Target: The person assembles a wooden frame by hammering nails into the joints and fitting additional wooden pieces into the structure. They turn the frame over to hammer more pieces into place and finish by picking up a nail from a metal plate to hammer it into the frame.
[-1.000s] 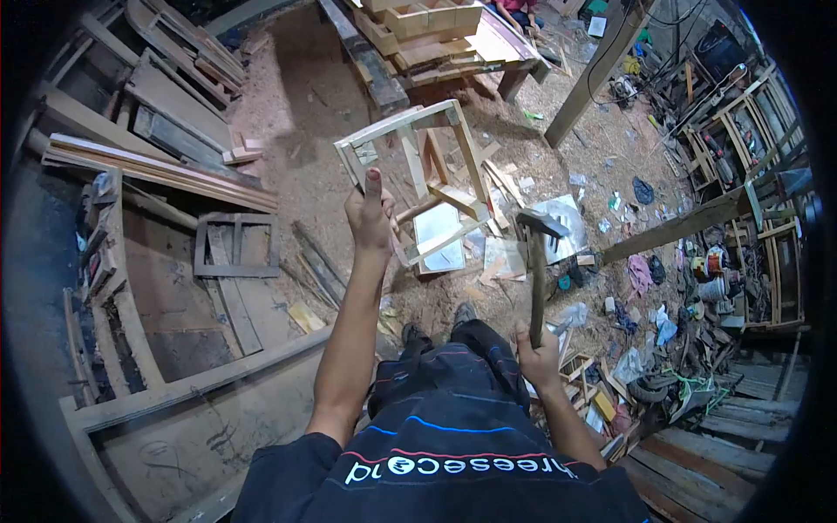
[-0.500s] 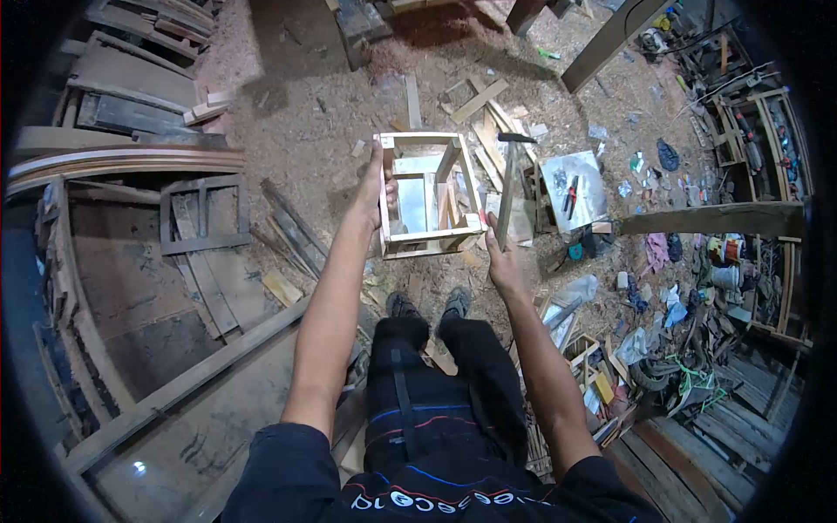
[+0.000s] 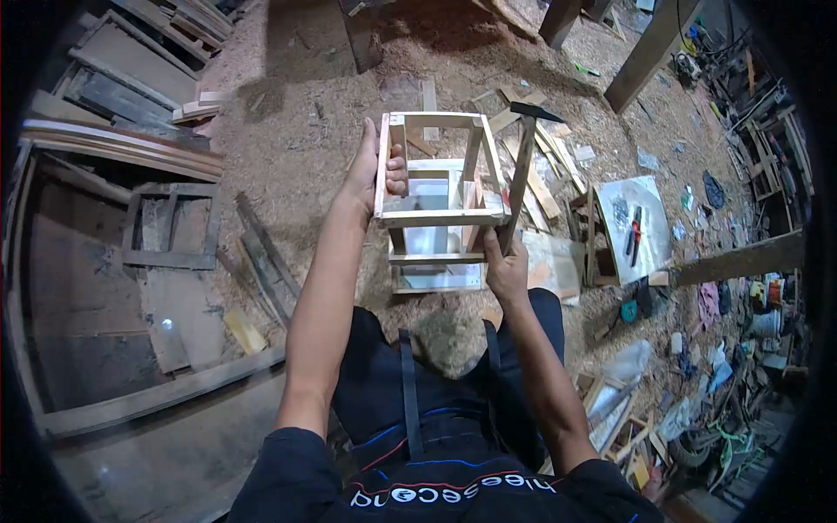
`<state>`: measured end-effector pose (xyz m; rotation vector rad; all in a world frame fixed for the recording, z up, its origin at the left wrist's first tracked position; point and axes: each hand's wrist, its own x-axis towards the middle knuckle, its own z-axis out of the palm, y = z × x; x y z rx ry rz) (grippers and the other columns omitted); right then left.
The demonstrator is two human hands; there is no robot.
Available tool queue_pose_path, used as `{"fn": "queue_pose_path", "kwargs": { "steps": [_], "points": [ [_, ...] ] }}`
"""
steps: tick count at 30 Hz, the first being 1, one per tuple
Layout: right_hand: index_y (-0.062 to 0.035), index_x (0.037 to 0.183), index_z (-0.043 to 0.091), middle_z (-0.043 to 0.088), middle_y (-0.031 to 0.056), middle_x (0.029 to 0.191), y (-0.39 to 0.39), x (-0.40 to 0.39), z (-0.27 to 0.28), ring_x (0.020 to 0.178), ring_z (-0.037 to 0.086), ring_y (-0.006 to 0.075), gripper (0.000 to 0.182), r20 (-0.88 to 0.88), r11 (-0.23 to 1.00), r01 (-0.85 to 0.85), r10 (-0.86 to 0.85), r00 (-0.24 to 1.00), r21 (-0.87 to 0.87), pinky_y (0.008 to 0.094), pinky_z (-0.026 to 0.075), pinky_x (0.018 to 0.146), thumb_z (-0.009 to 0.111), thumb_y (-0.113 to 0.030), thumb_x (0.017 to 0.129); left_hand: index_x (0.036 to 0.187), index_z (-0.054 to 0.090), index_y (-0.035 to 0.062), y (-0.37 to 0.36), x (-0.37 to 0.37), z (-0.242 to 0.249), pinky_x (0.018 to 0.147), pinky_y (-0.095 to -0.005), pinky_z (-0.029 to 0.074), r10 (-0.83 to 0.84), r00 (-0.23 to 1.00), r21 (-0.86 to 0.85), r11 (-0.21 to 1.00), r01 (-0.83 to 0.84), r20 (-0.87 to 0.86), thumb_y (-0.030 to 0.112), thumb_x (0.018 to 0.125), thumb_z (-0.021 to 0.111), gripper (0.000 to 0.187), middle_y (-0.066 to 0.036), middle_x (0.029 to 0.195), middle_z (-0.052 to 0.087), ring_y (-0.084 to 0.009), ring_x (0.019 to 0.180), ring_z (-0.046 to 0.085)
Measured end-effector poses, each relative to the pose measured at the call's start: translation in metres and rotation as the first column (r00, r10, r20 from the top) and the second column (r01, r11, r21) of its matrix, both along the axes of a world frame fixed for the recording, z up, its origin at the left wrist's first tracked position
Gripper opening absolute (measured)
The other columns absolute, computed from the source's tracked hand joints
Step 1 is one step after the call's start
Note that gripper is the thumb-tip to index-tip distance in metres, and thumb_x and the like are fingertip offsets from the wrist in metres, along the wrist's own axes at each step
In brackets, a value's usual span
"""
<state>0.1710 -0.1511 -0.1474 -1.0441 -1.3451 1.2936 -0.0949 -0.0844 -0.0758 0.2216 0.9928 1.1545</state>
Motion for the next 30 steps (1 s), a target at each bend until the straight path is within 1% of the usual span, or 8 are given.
{"fn": "queue_pose_path", "kwargs": {
  "steps": [4, 6, 7, 12, 16, 20, 22, 30],
  "points": [
    [0.0016, 0.106, 0.06, 0.063, 0.0016, 0.086, -0.005, -0.005, -0.048, 0.082, 0.056, 0.009, 0.025, -0.073, 0.992, 0.01, -0.001, 0.997, 0.129, 0.026, 0.046, 0.073, 0.058, -0.022, 0.099, 0.106, 0.056, -0.0004, -0.014, -0.004, -0.023, 0.043, -0.0213, 0.043, -0.082, 0.98, 0.329, 0.944, 0.017, 0.183, 0.073, 0.092, 0.029, 0.08, -0.001, 0.065, 0.049, -0.0102, 0.048, 0.048],
    [0.0022, 0.108, 0.059, 0.064, 0.0024, 0.087, -0.004, -0.004, -0.066, 0.084, 0.058, 0.0093, 0.024, -0.117, 0.982, -0.007, 0.03, 0.993, 0.19, 0.0261, 0.047, 0.075, 0.056, -0.02, 0.099, 0.113, 0.055, -0.0022, -0.03, 0.013, -0.028, 0.054, -0.0276, 0.053, 0.238, 0.971, 0.224, 0.948, -0.227, -0.026, 0.066, 0.096, 0.027, 0.075, -0.009, 0.078, 0.06, -0.019, 0.063, 0.062],
    [0.0021, 0.108, 0.058, 0.064, 0.0034, 0.087, -0.004, -0.004, -0.071, 0.083, 0.059, 0.0097, 0.025, -0.102, 0.977, -0.003, 0.026, 0.994, 0.214, 0.0261, 0.048, 0.076, 0.056, -0.021, 0.1, 0.107, 0.056, -0.001, -0.042, 0.009, -0.038, 0.07, -0.0329, 0.055, 0.216, 0.975, 0.309, 0.931, -0.193, -0.043, 0.065, 0.097, 0.021, 0.075, -0.014, 0.089, 0.066, -0.024, 0.084, 0.066],
    [0.0022, 0.104, 0.058, 0.066, 0.0056, 0.087, -0.002, -0.001, -0.07, 0.081, 0.061, 0.0125, 0.024, -0.112, 0.992, 0.007, 0.007, 0.994, 0.124, 0.0273, 0.048, 0.075, 0.056, -0.022, 0.099, 0.099, 0.057, 0.0009, -0.102, 0.031, -0.057, 0.074, -0.0316, 0.05, 0.665, 0.731, 0.271, 0.74, -0.615, -0.155, 0.052, 0.102, 0.03, 0.058, -0.01, 0.083, 0.061, -0.0199, 0.077, 0.061],
    [0.0021, 0.102, 0.059, 0.066, 0.004, 0.086, 0.001, 0.001, -0.091, 0.081, 0.061, 0.0112, 0.022, -0.13, 0.982, -0.012, 0.037, 0.991, 0.19, 0.0273, 0.048, 0.074, 0.056, -0.02, 0.1, 0.101, 0.056, 0.0004, -0.138, 0.05, -0.09, 0.08, -0.0319, 0.05, 0.786, 0.581, 0.491, 0.599, -0.633, -0.211, 0.046, 0.103, 0.038, 0.049, -0.011, 0.09, 0.06, -0.0201, 0.082, 0.06],
    [0.0021, 0.105, 0.059, 0.066, 0.0028, 0.091, 0.0, -0.001, -0.083, 0.083, 0.059, 0.0091, 0.023, -0.189, 0.98, -0.023, 0.062, 0.98, 0.2, 0.0257, 0.047, 0.075, 0.056, -0.02, 0.1, 0.102, 0.054, 0.0006, -0.166, 0.082, -0.108, 0.083, -0.0313, 0.045, 0.747, 0.491, 0.635, 0.652, -0.414, -0.448, 0.033, 0.101, 0.046, 0.034, -0.009, 0.097, 0.057, -0.0166, 0.089, 0.056],
    [0.0024, 0.107, 0.059, 0.066, 0.0027, 0.091, 0.0, -0.002, -0.08, 0.083, 0.059, 0.0091, 0.024, -0.14, 0.979, -0.02, 0.049, 0.989, 0.201, 0.0258, 0.047, 0.075, 0.056, -0.021, 0.1, 0.101, 0.052, -0.0005, -0.165, 0.088, -0.105, 0.082, -0.0323, 0.042, 0.776, 0.277, 0.768, 0.62, -0.162, -0.567, 0.034, 0.095, 0.057, 0.035, -0.011, 0.098, 0.056, -0.0185, 0.089, 0.053],
    [0.0024, 0.105, 0.061, 0.066, 0.0036, 0.09, -0.003, -0.004, -0.084, 0.083, 0.059, 0.009, 0.025, -0.141, 0.984, -0.006, 0.032, 0.99, 0.175, 0.0259, 0.048, 0.074, 0.055, -0.022, 0.1, 0.098, 0.054, 0.0008, -0.18, 0.101, -0.121, 0.085, -0.035, 0.043, 0.75, 0.21, 0.775, 0.626, 0.084, -0.628, 0.033, 0.09, 0.064, 0.035, -0.012, 0.1, 0.055, -0.0221, 0.095, 0.054]
  ]
}}
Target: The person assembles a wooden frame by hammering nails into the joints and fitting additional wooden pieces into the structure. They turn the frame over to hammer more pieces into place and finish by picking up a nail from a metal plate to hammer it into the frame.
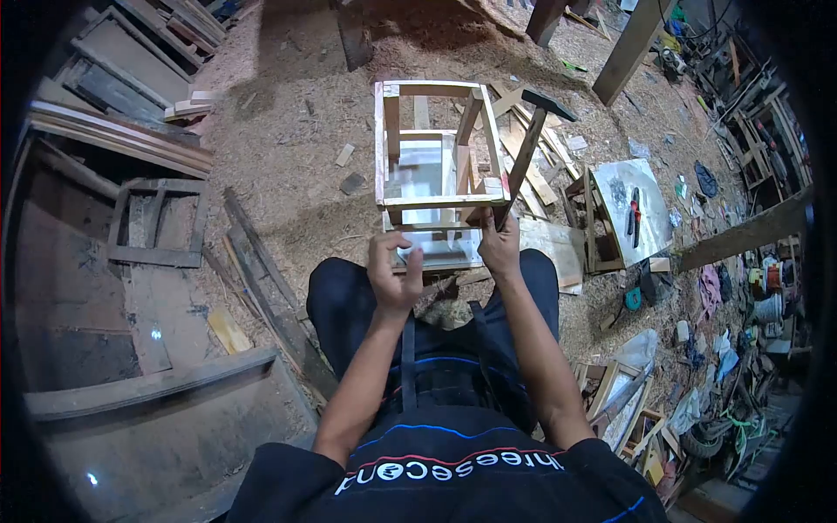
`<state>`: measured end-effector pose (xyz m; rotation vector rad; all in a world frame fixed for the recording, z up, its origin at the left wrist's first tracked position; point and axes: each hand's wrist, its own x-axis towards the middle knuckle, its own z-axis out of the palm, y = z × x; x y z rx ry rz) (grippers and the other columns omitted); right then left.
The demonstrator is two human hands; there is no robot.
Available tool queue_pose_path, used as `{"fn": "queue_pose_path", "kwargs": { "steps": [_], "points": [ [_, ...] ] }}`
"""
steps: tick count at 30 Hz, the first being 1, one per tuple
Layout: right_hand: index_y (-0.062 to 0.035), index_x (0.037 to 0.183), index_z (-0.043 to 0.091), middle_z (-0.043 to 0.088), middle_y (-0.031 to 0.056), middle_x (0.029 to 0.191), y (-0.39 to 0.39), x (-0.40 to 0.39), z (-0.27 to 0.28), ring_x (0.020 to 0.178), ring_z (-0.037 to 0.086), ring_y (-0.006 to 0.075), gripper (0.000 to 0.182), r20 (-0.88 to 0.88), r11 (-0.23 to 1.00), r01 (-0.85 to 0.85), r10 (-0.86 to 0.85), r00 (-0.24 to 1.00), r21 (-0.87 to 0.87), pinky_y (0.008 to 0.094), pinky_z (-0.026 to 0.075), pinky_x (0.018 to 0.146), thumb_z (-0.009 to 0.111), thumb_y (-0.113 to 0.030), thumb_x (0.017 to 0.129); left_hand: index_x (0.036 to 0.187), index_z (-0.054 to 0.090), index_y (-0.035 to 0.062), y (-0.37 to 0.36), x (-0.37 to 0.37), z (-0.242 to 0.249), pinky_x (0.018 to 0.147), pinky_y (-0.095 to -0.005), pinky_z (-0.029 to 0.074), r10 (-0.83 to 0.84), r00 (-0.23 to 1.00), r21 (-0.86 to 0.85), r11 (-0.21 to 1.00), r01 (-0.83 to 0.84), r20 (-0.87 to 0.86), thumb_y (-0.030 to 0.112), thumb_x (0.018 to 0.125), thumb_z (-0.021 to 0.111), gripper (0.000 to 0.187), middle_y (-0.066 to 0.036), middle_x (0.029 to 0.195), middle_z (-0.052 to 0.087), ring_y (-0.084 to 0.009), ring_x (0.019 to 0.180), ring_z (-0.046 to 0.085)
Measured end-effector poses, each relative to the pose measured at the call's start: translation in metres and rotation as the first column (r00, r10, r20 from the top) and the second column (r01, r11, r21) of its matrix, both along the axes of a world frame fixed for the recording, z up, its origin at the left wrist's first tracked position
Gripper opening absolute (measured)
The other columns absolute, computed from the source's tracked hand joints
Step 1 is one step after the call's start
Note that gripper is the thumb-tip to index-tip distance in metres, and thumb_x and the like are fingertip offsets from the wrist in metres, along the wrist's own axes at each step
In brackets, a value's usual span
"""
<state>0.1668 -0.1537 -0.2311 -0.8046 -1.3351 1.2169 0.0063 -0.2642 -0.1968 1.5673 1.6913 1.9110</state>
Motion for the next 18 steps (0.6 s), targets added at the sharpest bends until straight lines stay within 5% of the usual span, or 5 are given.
{"fn": "queue_pose_path", "kwargs": {
  "steps": [4, 8, 12, 14, 18],
  "points": [
    [0.0022, 0.104, 0.061, 0.066, 0.0029, 0.085, 0.0, 0.0, 0.012, 0.078, 0.058, 0.0078, 0.026, -0.004, 0.997, 0.066, -0.066, 0.998, -0.025, 0.0255, 0.047, 0.07, 0.057, -0.023, 0.099, 0.119, 0.05, -0.0008, 0.002, -0.017, -0.024, 0.094, -0.0405, 0.041, 0.182, 0.954, -0.072, 0.983, -0.17, 0.24, 0.044, 0.089, 0.062, 0.056, -0.017, 0.116, 0.054, -0.0279, 0.106, 0.053],
    [0.0038, 0.106, 0.064, 0.064, 0.0026, 0.079, 0.0, -0.001, 0.083, 0.073, 0.055, 0.0076, 0.036, 0.081, 0.992, 0.128, -0.129, 0.988, 0.018, 0.0255, 0.046, 0.065, 0.054, -0.03, 0.101, 0.13, 0.046, 0.0, 0.025, -0.049, -0.002, 0.098, -0.0442, 0.039, -0.105, 0.993, -0.037, 0.994, 0.103, -0.05, 0.061, 0.083, 0.064, 0.079, -0.017, 0.123, 0.052, -0.0291, 0.112, 0.051],
    [0.0059, 0.104, 0.065, 0.066, 0.0072, 0.081, 0.024, 0.006, 0.122, 0.074, 0.06, 0.0113, 0.04, 0.043, 0.961, 0.003, 0.009, 0.999, -0.277, 0.0278, 0.049, 0.066, 0.057, -0.033, 0.099, 0.118, 0.057, -0.0002, 0.038, -0.043, 0.025, 0.094, -0.044, 0.042, -0.219, 0.96, -0.124, 0.972, 0.199, -0.175, 0.064, 0.079, 0.066, 0.075, -0.015, 0.118, 0.058, -0.0292, 0.111, 0.055],
    [0.0062, 0.104, 0.064, 0.066, 0.0088, 0.086, 0.033, 0.014, 0.156, 0.074, 0.062, 0.0144, 0.038, -0.004, 0.88, -0.063, 0.069, 0.998, -0.471, 0.0287, 0.052, 0.066, 0.059, -0.031, 0.097, 0.11, 0.061, -0.0009, 0.04, -0.039, 0.045, 0.086, -0.0397, 0.046, -0.21, 0.975, -0.112, 0.973, 0.202, -0.067, 0.065, 0.081, 0.065, 0.072, -0.013, 0.107, 0.064, -0.0252, 0.101, 0.06],
    [0.0053, 0.104, 0.064, 0.065, 0.0065, 0.085, 0.06, 0.036, 0.161, 0.072, 0.06, 0.0123, 0.035, 0.1, 0.882, -0.072, 0.133, 0.986, -0.466, 0.0266, 0.05, 0.066, 0.06, -0.029, 0.096, 0.118, 0.058, -0.0049, 0.059, -0.032, 0.104, 0.078, -0.0302, 0.053, -0.274, 0.774, -0.274, 0.825, 0.494, 0.57, 0.07, 0.09, 0.045, 0.081, -0.017, 0.106, 0.066, -0.0189, 0.09, 0.066]
  ]
}}
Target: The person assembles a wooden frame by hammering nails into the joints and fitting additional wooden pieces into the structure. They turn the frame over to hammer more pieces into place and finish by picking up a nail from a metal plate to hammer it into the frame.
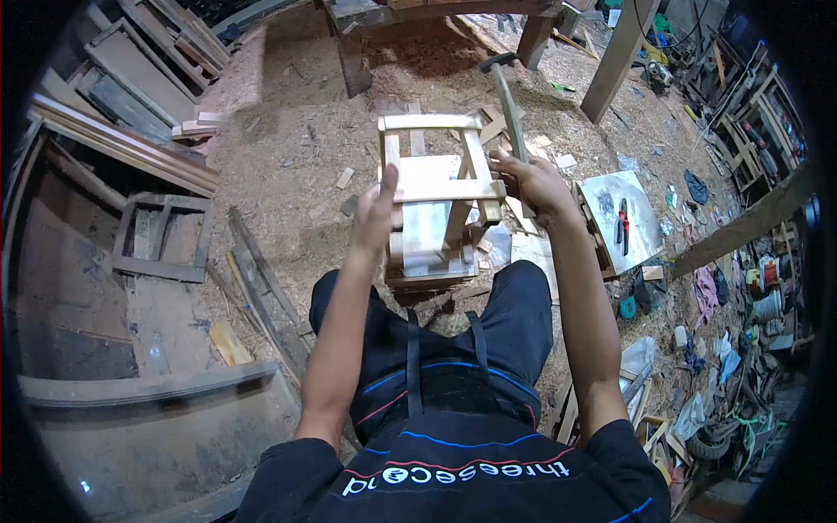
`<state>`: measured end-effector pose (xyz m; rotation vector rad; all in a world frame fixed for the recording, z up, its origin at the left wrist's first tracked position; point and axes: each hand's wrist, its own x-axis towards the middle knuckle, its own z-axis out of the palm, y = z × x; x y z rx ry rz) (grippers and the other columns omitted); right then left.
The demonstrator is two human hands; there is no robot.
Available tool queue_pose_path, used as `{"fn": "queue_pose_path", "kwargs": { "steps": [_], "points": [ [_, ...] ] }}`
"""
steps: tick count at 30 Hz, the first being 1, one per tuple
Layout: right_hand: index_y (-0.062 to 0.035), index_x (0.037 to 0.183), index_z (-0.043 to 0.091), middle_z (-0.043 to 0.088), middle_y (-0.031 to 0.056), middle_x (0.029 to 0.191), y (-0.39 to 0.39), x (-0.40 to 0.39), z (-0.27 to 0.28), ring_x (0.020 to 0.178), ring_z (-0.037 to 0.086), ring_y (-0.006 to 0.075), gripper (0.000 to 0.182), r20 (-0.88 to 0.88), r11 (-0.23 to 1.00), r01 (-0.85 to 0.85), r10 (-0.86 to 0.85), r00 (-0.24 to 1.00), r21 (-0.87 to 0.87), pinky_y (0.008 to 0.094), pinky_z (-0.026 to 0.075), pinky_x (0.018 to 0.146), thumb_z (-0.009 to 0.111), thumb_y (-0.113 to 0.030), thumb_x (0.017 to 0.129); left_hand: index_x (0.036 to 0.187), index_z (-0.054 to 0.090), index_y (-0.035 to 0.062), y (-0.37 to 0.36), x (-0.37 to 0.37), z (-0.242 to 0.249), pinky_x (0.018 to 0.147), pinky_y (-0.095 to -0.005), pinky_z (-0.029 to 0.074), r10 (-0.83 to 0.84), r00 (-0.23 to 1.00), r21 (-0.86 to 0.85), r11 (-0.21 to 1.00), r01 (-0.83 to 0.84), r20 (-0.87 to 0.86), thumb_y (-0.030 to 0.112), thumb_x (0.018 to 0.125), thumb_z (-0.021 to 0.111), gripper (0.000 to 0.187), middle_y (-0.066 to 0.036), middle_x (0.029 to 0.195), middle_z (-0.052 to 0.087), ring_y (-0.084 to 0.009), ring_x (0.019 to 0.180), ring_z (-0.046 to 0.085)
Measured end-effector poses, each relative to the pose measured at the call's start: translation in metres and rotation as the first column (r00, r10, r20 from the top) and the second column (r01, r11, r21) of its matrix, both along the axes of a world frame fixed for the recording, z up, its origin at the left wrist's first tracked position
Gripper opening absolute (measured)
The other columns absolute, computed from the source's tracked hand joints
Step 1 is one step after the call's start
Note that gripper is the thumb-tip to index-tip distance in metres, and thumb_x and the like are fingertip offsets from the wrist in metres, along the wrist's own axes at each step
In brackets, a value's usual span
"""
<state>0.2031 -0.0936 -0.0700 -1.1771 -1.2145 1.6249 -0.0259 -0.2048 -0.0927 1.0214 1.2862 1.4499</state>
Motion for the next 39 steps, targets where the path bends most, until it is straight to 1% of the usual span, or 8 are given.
{"fn": "queue_pose_path", "kwargs": {
  "steps": [10, 20, 24, 26, 28, 30, 34, 39],
  "points": [
    [0.001, 0.137, 0.049, 0.064, 0.0019, 0.099, -0.053, -0.009, -0.027, 0.085, 0.059, 0.0079, 0.045, -0.35, 0.97, 0.127, -0.047, 0.936, 0.21, 0.0245, 0.049, 0.076, 0.054, -0.025, 0.101, 0.108, 0.062, -0.0033, 0.016, -0.036, 0.047, 0.054, -0.0254, 0.046, -0.131, 0.971, -0.264, 0.947, 0.183, 0.202, 0.085, 0.082, 0.029, 0.098, -0.003, 0.072, 0.057, -0.0114, 0.059, 0.051],
    [0.0009, 0.104, 0.065, 0.069, 0.0073, 0.088, -0.002, -0.024, -0.038, 0.069, 0.065, 0.0139, 0.027, -0.249, 0.992, 0.123, -0.113, 0.962, 0.023, 0.0288, 0.053, 0.06, 0.06, -0.025, 0.096, 0.11, 0.058, -0.0074, 0.039, -0.055, 0.02, 0.075, -0.0341, 0.057, -0.143, 0.899, -0.209, 0.946, 0.247, 0.415, 0.086, 0.082, 0.026, 0.103, -0.01, 0.085, 0.062, -0.018, 0.075, 0.063],
    [0.002, 0.098, 0.067, 0.068, 0.0078, 0.085, 0.011, -0.029, -0.042, 0.066, 0.064, 0.0159, 0.029, -0.131, 0.994, 0.095, -0.101, 0.986, -0.048, 0.0314, 0.051, 0.059, 0.063, -0.026, 0.094, 0.122, 0.048, -0.0104, 0.03, -0.04, 0.012, 0.082, -0.0391, 0.057, 0.053, 0.961, -0.226, 0.974, 0.01, 0.273, 0.069, 0.092, 0.041, 0.085, -0.02, 0.108, 0.06, -0.0254, 0.091, 0.064],
    [0.0021, 0.096, 0.067, 0.068, 0.0076, 0.084, 0.008, -0.03, -0.042, 0.066, 0.064, 0.0164, 0.028, -0.118, 0.995, 0.075, -0.082, 0.99, -0.07, 0.0328, 0.051, 0.058, 0.064, -0.026, 0.093, 0.121, 0.051, -0.0053, 0.04, -0.041, -0.015, 0.078, -0.0343, 0.056, 0.552, 0.706, 0.433, 0.822, -0.37, -0.444, 0.043, 0.093, 0.062, 0.058, -0.018, 0.112, 0.059, -0.0238, 0.093, 0.063],
    [0.0022, 0.096, 0.067, 0.068, 0.0073, 0.083, 0.007, -0.033, -0.051, 0.066, 0.064, 0.0166, 0.027, -0.117, 0.99, 0.092, -0.104, 0.988, -0.104, 0.0326, 0.051, 0.058, 0.064, -0.024, 0.092, 0.117, 0.055, -0.0022, 0.026, -0.024, 0.022, 0.074, -0.0301, 0.054, 0.544, 0.724, 0.476, 0.814, -0.333, -0.423, 0.023, 0.089, 0.07, 0.041, -0.014, 0.105, 0.062, -0.0194, 0.088, 0.063],
    [0.0034, 0.096, 0.066, 0.067, 0.0083, 0.083, 0.007, -0.032, -0.055, 0.066, 0.064, 0.0171, 0.028, -0.13, 0.988, 0.09, -0.106, 0.986, -0.126, 0.0326, 0.051, 0.058, 0.065, -0.024, 0.091, 0.111, 0.059, -0.002, 0.026, -0.011, 0.037, 0.073, -0.0336, 0.053, -0.022, 0.927, -0.007, 1.0, 0.021, -0.375, 0.03, 0.09, 0.067, 0.039, -0.012, 0.094, 0.067, -0.0179, 0.082, 0.065],
    [0.008, 0.095, 0.064, 0.067, 0.011, 0.082, 0.008, -0.03, -0.063, 0.065, 0.064, 0.0185, 0.027, -0.204, 0.985, 0.089, -0.119, 0.972, -0.151, 0.0336, 0.051, 0.057, 0.063, -0.019, 0.09, 0.108, 0.061, -0.0024, 0.067, 0.001, 0.017, 0.071, -0.0263, 0.053, -0.457, 0.739, -0.462, 0.859, 0.222, -0.495, 0.032, 0.095, 0.062, 0.037, -0.01, 0.095, 0.068, -0.0151, 0.082, 0.065],
    [0.0097, 0.092, 0.066, 0.066, 0.0127, 0.077, 0.011, -0.03, -0.068, 0.061, 0.06, 0.0182, 0.03, -0.194, 0.989, 0.099, -0.12, 0.974, -0.112, 0.0335, 0.046, 0.053, 0.066, -0.02, 0.088, 0.101, 0.066, -0.0007, 0.094, 0.008, 0.004, 0.07, -0.0366, 0.056, -0.282, 0.953, -0.499, 0.845, 0.195, -0.106, 0.028, 0.095, 0.062, 0.029, -0.008, 0.094, 0.068, -0.0171, 0.083, 0.066]
  ]
}}
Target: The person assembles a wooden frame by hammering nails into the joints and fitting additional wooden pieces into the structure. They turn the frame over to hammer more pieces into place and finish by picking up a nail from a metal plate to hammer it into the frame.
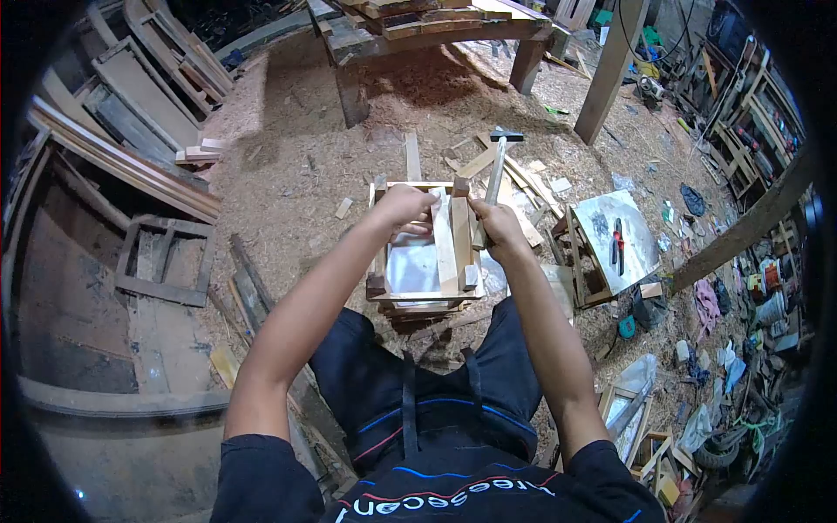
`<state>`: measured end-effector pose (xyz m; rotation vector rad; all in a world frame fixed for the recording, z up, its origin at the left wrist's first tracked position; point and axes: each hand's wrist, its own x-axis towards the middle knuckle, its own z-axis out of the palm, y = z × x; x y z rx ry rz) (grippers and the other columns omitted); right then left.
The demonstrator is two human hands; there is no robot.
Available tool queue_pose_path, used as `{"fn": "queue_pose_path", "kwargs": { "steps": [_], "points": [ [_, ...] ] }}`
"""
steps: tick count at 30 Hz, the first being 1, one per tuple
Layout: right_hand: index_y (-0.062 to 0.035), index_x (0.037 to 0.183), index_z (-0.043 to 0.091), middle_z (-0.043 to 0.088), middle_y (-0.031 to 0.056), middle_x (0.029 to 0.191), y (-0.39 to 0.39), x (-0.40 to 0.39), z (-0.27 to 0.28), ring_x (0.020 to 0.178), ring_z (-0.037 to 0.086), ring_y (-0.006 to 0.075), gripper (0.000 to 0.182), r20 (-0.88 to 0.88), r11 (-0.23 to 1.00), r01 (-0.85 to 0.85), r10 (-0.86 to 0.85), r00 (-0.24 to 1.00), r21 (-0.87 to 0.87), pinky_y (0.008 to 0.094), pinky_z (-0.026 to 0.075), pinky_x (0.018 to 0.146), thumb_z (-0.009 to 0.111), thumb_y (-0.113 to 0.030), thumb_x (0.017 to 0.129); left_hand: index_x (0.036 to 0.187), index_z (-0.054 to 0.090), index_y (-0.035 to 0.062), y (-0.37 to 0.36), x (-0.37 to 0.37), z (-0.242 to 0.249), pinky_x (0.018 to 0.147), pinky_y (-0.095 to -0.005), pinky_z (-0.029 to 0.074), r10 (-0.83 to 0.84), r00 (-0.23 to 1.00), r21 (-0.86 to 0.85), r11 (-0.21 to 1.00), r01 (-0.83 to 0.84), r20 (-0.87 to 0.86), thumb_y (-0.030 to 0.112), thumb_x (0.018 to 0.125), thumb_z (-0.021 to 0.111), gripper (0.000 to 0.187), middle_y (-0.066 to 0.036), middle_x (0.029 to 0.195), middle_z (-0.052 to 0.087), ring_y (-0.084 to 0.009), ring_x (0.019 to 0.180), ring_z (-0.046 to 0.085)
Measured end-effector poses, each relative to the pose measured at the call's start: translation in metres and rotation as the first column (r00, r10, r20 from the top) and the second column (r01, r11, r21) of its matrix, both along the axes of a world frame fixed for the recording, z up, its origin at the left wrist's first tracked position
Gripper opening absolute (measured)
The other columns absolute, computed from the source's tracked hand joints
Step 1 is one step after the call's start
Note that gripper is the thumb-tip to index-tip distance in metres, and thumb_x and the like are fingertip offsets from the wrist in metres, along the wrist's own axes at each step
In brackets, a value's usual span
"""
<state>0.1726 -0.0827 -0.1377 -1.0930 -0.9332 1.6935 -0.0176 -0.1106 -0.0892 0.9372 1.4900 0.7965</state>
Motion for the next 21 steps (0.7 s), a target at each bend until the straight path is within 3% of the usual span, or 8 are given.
{"fn": "queue_pose_path", "kwargs": {
  "steps": [10, 13, 19, 21],
  "points": [
    [0.0097, 0.09, 0.066, 0.065, 0.0104, 0.075, 0.002, 0.0, -0.006, 0.06, 0.058, 0.0174, 0.035, 0.077, 1.0, 0.016, -0.017, 0.997, 0.019, 0.0333, 0.045, 0.053, 0.067, -0.025, 0.088, 0.095, 0.066, 0.0025, 0.003, 0.007, -0.013, 0.063, -0.0305, 0.055, 0.038, 0.996, 0.043, 0.998, -0.042, 0.081, 0.024, 0.092, 0.066, 0.022, -0.006, 0.087, 0.068, -0.0157, 0.074, 0.065],
    [0.0096, 0.091, 0.065, 0.066, 0.0111, 0.077, -0.001, 0.0, 0.001, 0.06, 0.059, 0.0176, 0.034, 0.128, 1.0, -0.01, 0.007, 0.992, 0.024, 0.0331, 0.046, 0.054, 0.066, -0.024, 0.089, 0.095, 0.066, 0.0015, 0.002, 0.009, -0.013, 0.063, -0.0311, 0.055, 0.066, 0.997, 0.045, 0.997, -0.068, 0.045, 0.022, 0.092, 0.066, 0.021, -0.007, 0.085, 0.068, -0.0161, 0.071, 0.066],
    [0.0084, 0.092, 0.065, 0.066, 0.011, 0.078, -0.008, -0.004, 0.006, 0.06, 0.06, 0.0176, 0.03, 0.04, 0.999, 0.04, -0.039, 0.998, -0.004, 0.0328, 0.047, 0.054, 0.063, -0.021, 0.09, 0.091, 0.067, 0.0001, 0.004, 0.011, -0.015, 0.059, -0.0292, 0.055, 0.061, 0.998, 0.068, 0.996, -0.063, 0.029, 0.022, 0.091, 0.067, 0.022, -0.007, 0.082, 0.068, -0.015, 0.068, 0.066],
    [0.0082, 0.091, 0.065, 0.066, 0.0113, 0.077, -0.006, -0.005, 0.002, 0.061, 0.061, 0.0178, 0.029, 0.111, 0.998, 0.063, -0.064, 0.992, 0.01, 0.0329, 0.048, 0.054, 0.062, -0.02, 0.09, 0.088, 0.068, -0.0002, 0.005, 0.01, -0.017, 0.056, -0.0283, 0.055, 0.042, 0.999, 0.123, 0.992, -0.041, 0.0, 0.022, 0.091, 0.068, 0.023, -0.007, 0.08, 0.068, -0.0144, 0.065, 0.066]
  ]
}}
